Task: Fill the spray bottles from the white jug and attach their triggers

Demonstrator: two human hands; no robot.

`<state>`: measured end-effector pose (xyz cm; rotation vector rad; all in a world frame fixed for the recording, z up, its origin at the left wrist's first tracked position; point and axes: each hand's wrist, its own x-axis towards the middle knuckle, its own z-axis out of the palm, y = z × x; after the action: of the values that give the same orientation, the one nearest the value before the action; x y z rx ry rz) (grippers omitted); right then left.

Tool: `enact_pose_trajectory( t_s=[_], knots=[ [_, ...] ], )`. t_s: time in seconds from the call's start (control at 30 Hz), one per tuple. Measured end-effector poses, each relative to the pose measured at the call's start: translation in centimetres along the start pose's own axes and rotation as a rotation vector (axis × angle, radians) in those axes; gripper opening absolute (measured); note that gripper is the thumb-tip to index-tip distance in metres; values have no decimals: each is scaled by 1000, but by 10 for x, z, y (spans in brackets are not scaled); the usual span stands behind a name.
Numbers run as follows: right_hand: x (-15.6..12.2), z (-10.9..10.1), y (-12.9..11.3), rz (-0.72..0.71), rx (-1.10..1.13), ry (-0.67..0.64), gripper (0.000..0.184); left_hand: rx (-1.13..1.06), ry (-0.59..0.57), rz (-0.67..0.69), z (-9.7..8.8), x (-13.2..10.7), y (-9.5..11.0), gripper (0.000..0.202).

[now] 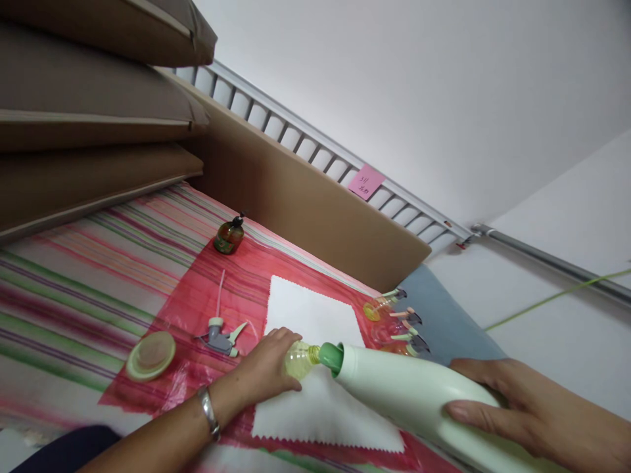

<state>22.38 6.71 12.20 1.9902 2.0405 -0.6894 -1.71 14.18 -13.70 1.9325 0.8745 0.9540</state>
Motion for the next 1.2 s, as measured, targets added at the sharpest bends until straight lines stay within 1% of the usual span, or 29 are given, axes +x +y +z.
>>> enact_pose_trajectory(
  t_s=[0.13,0.27,0.5,0.57,0.67,0.77,0.9,1.2],
  knots=[
    [-2,0,-4,11,-12,-2,31,-5,4,-5,-1,0,1,72],
    [-3,-1,-6,44,-19,13,28,-1,-1,-14,-1,0,2,73],
    [-4,-3,-9,26,17,-13,22,-5,8,11,1,0,-2,74],
    [-5,-4,-13,44,18,-18,20,-2,5,-10,2,0,-3,78],
    [-5,-4,-17,57,24,-21,21,-7,9,-51,5,0,-6,90],
    [-5,-5,-20,57,23,-24,20,-19,12,-61,7,0,-10,97],
    [-5,-6,-20,60,13,-23,16,-44,12,-62,8,0,-12,99],
    [-4,-5,-16,71,-41,-14,18,-59,16,-60,8,0,-12,99]
  ],
)
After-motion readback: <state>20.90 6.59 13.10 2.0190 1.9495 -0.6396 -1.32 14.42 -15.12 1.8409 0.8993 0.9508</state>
